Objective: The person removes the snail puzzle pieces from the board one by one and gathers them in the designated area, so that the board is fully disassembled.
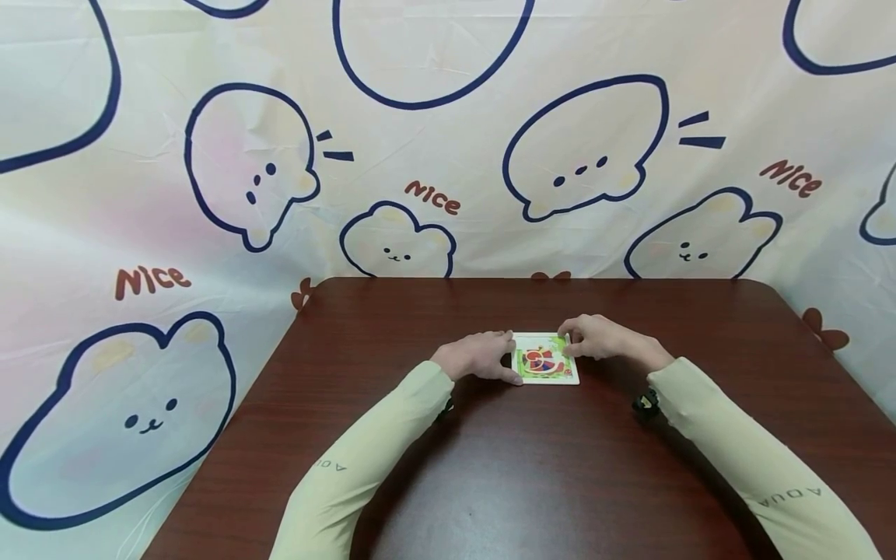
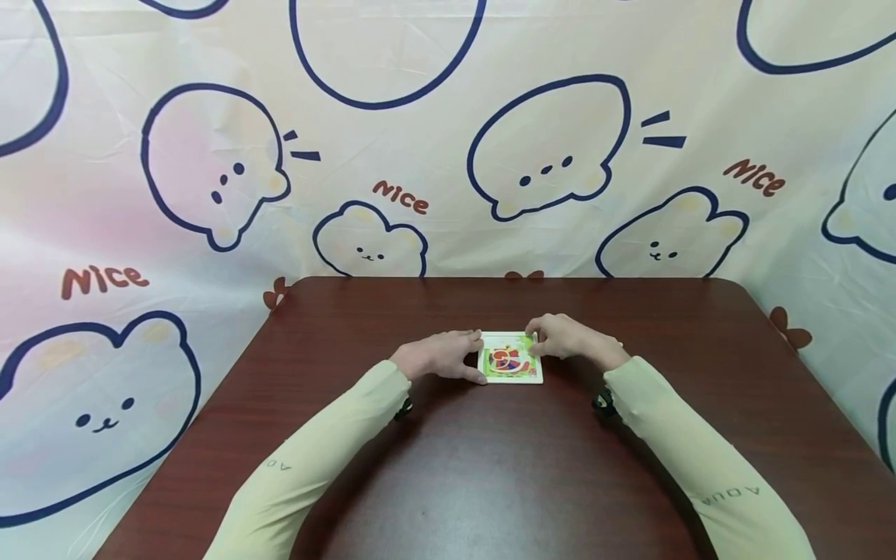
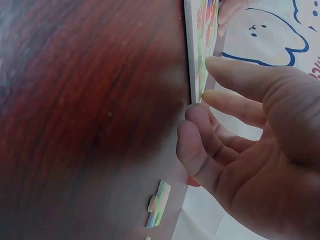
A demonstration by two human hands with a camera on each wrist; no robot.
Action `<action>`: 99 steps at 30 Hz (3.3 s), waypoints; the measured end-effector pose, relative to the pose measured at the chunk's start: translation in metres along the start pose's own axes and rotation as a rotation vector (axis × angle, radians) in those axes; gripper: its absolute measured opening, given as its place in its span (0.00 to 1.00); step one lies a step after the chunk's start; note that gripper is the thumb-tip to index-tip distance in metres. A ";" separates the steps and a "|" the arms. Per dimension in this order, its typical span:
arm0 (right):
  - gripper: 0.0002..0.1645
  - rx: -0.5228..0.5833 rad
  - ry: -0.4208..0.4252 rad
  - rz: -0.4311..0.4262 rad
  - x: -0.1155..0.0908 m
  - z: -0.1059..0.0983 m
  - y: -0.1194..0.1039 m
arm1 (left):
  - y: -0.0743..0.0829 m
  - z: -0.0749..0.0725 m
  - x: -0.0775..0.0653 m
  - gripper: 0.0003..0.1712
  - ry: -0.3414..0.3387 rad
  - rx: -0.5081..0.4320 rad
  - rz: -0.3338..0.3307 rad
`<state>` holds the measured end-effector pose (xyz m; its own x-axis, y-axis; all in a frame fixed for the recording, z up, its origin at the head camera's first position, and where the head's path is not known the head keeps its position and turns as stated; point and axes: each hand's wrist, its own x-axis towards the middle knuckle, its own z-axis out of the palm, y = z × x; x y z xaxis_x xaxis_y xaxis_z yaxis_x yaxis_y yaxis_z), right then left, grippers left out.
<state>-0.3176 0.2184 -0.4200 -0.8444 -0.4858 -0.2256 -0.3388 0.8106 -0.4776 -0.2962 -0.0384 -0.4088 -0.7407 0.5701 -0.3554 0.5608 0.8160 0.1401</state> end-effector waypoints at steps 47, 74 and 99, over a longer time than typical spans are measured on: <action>0.27 -0.109 -0.063 -0.080 0.002 -0.002 -0.016 | 0.000 0.002 0.002 0.42 0.001 0.001 -0.011; 0.22 -0.232 0.026 -0.115 0.004 0.002 -0.017 | -0.002 0.003 0.002 0.44 0.014 -0.004 -0.005; 0.17 -0.173 0.055 -0.108 0.010 0.002 -0.013 | -0.002 0.001 0.003 0.45 0.017 0.000 0.005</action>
<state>-0.3206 0.2023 -0.4179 -0.8193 -0.5580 -0.1323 -0.4905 0.8014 -0.3422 -0.2992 -0.0378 -0.4114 -0.7444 0.5754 -0.3388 0.5642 0.8134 0.1420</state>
